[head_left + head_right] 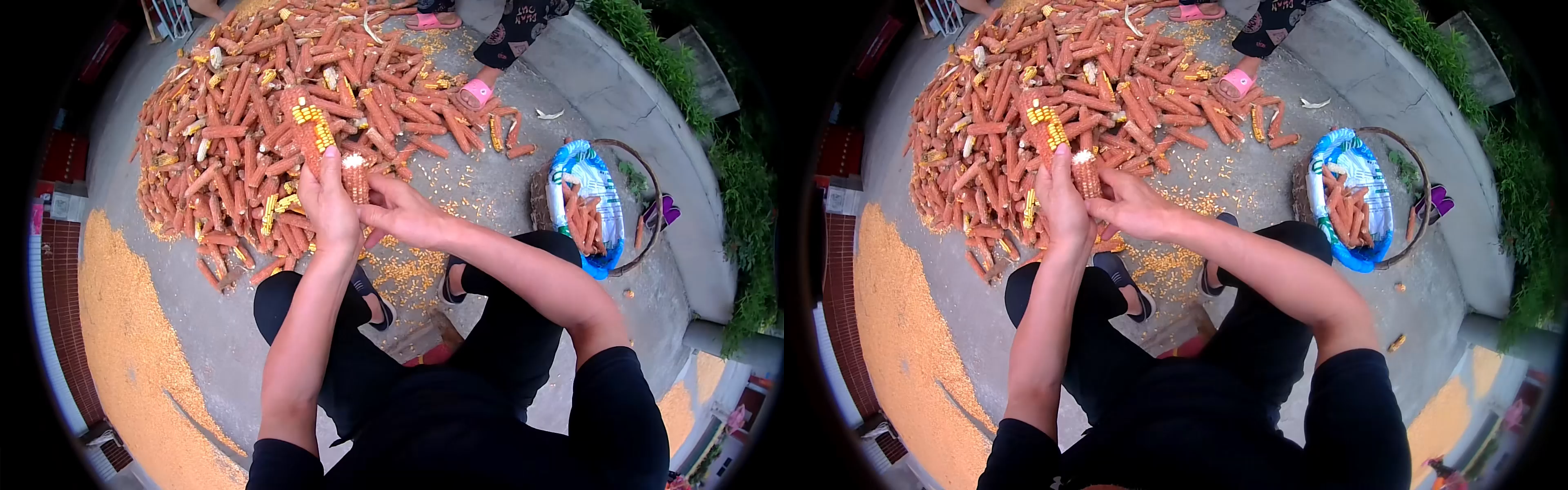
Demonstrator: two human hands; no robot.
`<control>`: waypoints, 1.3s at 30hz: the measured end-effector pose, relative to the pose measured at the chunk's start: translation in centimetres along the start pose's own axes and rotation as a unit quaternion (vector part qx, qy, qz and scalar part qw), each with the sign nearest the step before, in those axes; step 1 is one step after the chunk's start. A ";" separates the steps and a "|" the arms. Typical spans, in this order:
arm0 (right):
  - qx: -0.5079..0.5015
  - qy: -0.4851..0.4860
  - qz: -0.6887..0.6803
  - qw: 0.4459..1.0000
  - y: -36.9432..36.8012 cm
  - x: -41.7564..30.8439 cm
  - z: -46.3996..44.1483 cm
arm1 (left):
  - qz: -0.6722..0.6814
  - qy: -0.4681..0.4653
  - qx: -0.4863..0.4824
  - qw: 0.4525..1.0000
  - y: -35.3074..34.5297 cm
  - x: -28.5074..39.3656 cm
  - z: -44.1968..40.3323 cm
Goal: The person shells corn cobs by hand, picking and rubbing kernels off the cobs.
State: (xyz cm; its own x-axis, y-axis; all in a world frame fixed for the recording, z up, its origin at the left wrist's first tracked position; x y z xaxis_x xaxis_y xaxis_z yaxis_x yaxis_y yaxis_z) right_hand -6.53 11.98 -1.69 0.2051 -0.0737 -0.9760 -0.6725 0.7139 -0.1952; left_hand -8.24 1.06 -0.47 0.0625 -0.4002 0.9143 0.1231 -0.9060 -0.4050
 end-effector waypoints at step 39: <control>0.316 -0.142 0.245 0.906 21.7 0.6 20.3 | 0.067 0.188 -0.383 0.902 -6.0 0.7 3.5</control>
State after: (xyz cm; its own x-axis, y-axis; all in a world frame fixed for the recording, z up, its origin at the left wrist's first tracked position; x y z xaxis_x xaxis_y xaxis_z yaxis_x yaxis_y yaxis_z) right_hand -6.53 41.58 -4.56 0.2277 0.4775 -0.8486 -0.2106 0.8750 0.4358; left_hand -5.42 6.68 2.52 -0.3318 -0.4006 0.8540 -0.5899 -0.6184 -0.5193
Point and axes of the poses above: each hand's wrist, its own z-axis away from the middle knuckle, its own y-axis out of the back of the hand, x = y × z, the point moved 8 cm from there along -z, towards the middle knuckle, and after that the axes turned 13 degrees about -x, right-handed, at the moved point
